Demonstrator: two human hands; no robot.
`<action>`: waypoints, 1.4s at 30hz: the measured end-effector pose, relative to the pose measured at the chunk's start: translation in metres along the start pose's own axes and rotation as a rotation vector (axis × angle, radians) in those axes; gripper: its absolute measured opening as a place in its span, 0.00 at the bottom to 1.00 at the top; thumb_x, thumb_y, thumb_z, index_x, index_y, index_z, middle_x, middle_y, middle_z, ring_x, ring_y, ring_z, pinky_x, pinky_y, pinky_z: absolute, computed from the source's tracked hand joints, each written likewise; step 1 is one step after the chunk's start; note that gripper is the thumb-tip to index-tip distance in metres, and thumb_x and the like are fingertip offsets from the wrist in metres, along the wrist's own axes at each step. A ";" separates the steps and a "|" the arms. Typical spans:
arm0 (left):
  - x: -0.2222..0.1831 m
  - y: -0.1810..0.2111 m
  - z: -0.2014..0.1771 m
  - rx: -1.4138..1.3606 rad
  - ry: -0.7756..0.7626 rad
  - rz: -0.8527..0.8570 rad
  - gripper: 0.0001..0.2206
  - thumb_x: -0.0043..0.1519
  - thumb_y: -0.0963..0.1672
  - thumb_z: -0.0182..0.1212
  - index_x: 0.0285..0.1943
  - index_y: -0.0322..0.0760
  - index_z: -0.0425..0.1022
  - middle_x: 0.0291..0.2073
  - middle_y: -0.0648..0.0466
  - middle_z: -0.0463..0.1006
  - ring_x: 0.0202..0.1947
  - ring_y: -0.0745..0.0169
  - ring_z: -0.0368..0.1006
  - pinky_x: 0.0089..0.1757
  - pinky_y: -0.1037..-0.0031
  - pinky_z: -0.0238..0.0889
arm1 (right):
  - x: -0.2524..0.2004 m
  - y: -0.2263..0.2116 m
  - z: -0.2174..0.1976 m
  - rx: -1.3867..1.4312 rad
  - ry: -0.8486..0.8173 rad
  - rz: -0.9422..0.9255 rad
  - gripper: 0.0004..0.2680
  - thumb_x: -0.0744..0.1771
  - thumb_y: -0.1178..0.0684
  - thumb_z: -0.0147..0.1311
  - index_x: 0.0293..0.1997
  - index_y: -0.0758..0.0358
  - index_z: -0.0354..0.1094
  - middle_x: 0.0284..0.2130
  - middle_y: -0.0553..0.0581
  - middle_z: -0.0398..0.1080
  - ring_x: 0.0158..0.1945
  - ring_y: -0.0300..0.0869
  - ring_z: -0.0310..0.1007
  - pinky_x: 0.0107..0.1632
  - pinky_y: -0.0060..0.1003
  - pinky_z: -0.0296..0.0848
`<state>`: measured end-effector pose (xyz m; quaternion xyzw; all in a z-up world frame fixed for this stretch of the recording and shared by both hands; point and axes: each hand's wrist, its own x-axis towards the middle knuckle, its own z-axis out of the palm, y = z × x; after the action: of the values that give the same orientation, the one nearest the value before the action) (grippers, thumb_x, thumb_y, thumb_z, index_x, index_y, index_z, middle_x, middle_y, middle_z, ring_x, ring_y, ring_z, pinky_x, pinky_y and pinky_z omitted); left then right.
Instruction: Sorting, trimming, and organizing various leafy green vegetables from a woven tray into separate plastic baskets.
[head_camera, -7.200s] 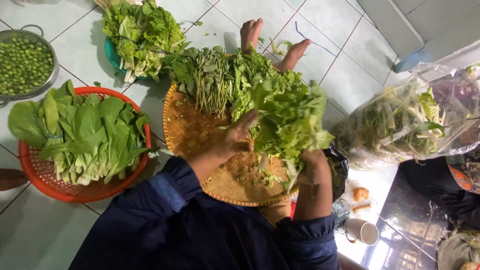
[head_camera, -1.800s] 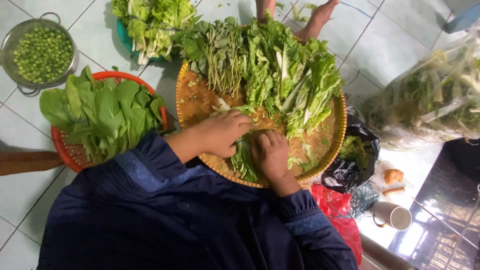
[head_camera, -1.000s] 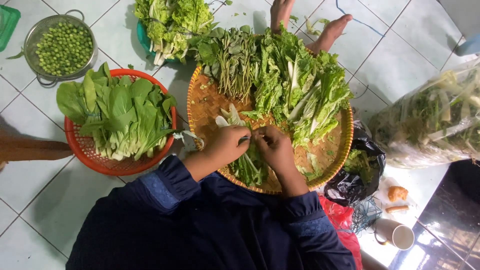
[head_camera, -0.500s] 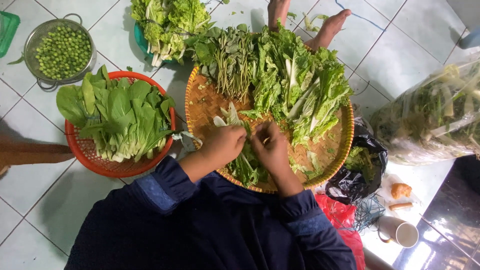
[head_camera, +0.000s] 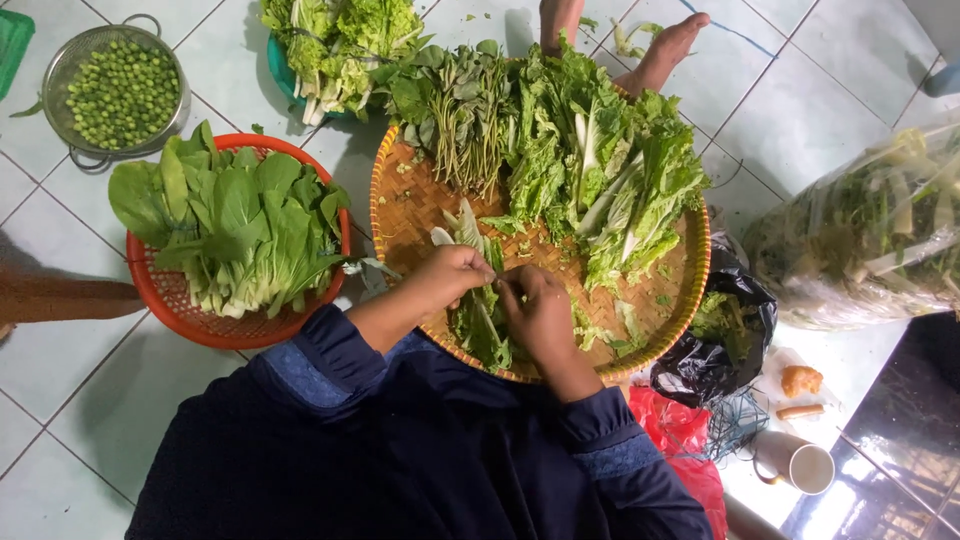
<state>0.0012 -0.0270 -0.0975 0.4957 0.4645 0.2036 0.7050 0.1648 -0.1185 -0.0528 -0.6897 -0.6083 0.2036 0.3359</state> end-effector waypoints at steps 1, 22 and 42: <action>0.002 -0.006 -0.002 0.024 -0.010 0.033 0.08 0.57 0.40 0.66 0.41 0.27 0.80 0.20 0.52 0.68 0.13 0.70 0.62 0.14 0.82 0.56 | 0.001 0.000 -0.002 0.017 -0.026 0.009 0.04 0.65 0.51 0.62 0.38 0.55 0.74 0.26 0.56 0.74 0.33 0.53 0.78 0.39 0.45 0.75; -0.031 0.060 -0.040 0.293 -0.444 0.644 0.08 0.66 0.40 0.59 0.34 0.33 0.79 0.47 0.40 0.82 0.41 0.47 0.79 0.48 0.58 0.69 | 0.000 0.027 0.022 0.943 0.005 0.083 0.03 0.62 0.65 0.56 0.30 0.68 0.66 0.28 0.63 0.68 0.29 0.42 0.66 0.31 0.32 0.66; 0.004 -0.010 -0.008 -0.231 -0.064 0.273 0.05 0.66 0.40 0.57 0.38 0.35 0.77 0.16 0.58 0.70 0.20 0.76 0.66 0.20 0.89 0.55 | 0.002 0.038 0.040 1.225 -0.123 0.234 0.02 0.65 0.66 0.50 0.33 0.71 0.63 0.25 0.67 0.68 0.13 0.36 0.57 0.15 0.26 0.55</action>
<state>-0.0056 -0.0245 -0.1085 0.4762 0.3440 0.3333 0.7375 0.1642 -0.1095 -0.1077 -0.4212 -0.3197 0.5900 0.6102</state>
